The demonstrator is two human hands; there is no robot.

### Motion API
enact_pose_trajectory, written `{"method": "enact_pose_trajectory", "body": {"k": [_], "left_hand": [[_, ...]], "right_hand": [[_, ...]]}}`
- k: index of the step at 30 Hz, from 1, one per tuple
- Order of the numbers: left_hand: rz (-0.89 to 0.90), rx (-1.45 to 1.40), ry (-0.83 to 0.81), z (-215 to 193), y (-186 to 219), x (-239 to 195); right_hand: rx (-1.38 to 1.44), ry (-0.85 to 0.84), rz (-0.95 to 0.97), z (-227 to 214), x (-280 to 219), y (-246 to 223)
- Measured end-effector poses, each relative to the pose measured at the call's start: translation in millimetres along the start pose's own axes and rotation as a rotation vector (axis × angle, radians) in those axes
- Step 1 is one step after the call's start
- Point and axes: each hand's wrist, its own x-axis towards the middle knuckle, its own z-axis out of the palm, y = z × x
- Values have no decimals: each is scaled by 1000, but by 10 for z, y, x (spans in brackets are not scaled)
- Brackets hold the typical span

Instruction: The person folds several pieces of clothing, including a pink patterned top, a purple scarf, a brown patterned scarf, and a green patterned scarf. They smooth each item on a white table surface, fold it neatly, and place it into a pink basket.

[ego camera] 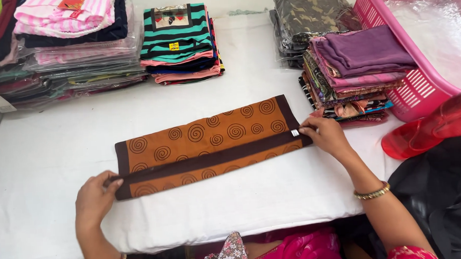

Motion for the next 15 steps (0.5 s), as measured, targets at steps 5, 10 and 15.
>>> {"method": "enact_pose_trajectory", "body": {"k": [5, 10, 15], "left_hand": [[-178, 124, -29, -95, 327, 153], [-185, 176, -24, 44, 210, 290], [-199, 169, 12, 124, 151, 378]], "right_hand": [[-147, 109, 44, 100, 222, -247], [-261, 132, 9, 154, 319, -347], [-408, 197, -64, 259, 437, -303]]}}
